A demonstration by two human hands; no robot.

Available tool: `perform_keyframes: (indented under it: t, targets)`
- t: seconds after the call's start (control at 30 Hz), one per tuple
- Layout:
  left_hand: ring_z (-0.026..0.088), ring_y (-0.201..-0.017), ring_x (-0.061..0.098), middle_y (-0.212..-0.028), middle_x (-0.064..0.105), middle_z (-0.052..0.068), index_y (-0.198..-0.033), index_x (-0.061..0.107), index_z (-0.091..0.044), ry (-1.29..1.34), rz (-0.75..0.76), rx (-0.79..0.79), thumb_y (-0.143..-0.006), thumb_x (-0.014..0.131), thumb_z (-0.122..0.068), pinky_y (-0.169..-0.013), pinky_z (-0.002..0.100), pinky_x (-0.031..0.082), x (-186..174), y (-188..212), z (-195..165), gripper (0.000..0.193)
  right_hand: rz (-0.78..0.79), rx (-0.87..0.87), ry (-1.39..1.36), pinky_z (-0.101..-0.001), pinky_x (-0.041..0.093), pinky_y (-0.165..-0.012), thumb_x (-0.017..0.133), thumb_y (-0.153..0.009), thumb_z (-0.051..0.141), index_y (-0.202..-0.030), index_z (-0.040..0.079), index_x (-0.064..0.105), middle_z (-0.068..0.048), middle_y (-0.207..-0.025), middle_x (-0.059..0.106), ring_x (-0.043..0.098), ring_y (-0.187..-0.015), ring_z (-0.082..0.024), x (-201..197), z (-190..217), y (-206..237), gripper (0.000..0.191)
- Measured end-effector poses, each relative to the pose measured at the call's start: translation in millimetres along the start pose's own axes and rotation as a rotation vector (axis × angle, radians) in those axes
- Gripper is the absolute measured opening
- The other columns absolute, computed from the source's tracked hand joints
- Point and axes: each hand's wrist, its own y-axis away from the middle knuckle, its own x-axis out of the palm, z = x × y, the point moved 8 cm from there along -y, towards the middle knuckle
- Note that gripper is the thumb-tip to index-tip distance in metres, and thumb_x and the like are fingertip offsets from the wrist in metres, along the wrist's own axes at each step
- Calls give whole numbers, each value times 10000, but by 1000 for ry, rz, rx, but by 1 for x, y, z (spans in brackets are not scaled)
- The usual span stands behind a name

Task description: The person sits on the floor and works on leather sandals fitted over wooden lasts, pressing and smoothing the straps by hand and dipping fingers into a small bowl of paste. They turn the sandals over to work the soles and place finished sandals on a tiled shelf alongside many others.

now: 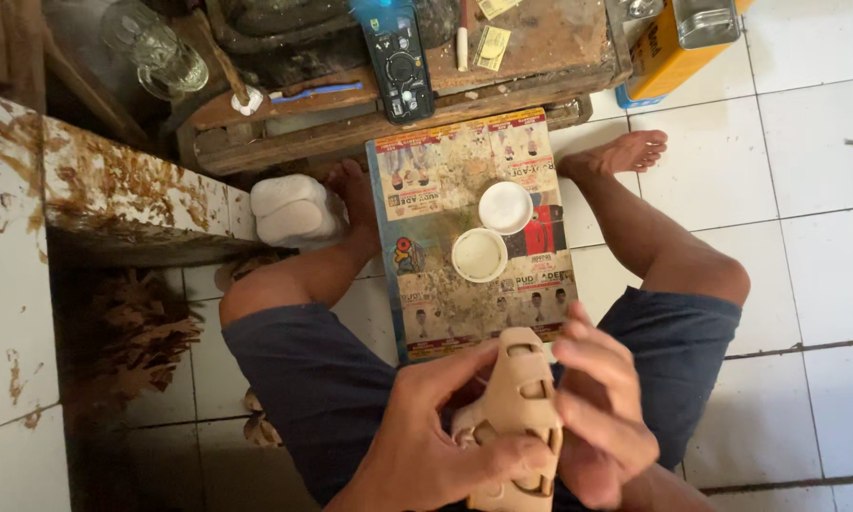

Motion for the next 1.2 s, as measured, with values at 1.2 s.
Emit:
perform_keyframes:
  t: [1.2]
  targets:
    - [280,-1222,758,-1340,698,147,-1422,596,7,-767,11,647,-853,902,-240,-1033,373,647,15,15,-43,692,15,125,-207,-642,304,-1253,325,-1141,513,-1348,66,647,-319,-1428,539,501,-1399,-402,-5,4,3,588]
